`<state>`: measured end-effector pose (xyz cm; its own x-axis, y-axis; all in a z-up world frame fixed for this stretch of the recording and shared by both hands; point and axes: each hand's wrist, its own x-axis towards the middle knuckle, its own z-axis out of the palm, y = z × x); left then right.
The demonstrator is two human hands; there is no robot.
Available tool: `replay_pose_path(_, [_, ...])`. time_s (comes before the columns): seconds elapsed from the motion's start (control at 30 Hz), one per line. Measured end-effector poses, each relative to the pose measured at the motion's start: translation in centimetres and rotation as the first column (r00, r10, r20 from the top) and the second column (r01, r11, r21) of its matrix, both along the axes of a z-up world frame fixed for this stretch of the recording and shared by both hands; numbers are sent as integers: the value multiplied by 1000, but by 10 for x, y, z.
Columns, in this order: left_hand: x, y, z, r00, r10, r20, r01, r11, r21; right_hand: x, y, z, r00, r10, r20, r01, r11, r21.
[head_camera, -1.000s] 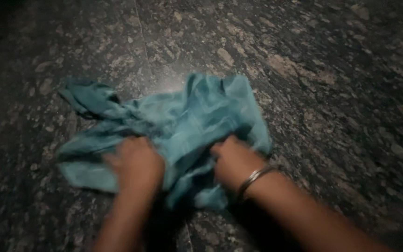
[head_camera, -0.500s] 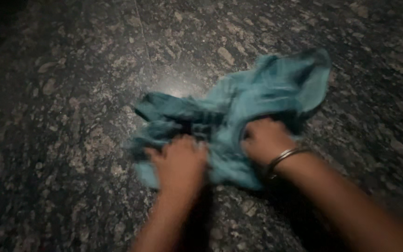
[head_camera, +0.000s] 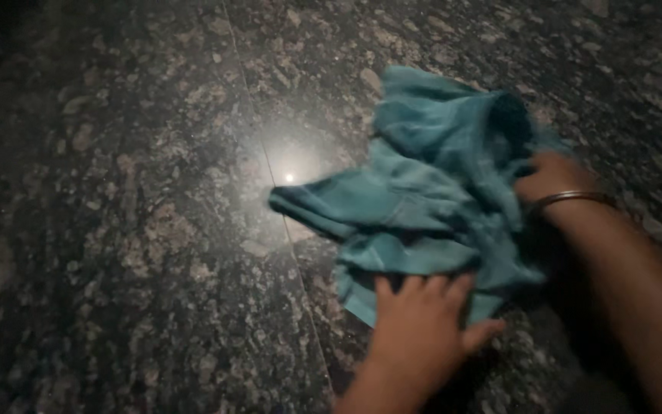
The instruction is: The person wipes a dark speckled floor using a teal cloth. They repeatedly rub the cloth against the surface, occasionally lifting and repositioning it to cover different areas.
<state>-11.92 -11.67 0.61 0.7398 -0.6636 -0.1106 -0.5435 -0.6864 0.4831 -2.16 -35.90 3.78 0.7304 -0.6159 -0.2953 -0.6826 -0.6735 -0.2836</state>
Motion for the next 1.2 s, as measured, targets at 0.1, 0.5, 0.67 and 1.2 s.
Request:
replay_pose_path(0.1, [4,8,13,999,46,-16,-45,998,46,2,3,-16,952,143,269,-107,984,-146])
replay_pose_path(0.5, [64,140,37,742,671,19,-645,706,293,-41,177,-50,568,807,160,-792,589,-162])
replay_pose_path(0.67, [21,120,69,844,530,-79,-511,841,178,-27,62,-64,910,364,201,-321,922,-216])
replay_pose_path(1.2, [-16,134,94,746,644,-169,-626,765,154,-94,166,-52,671,705,231,-732,679,55])
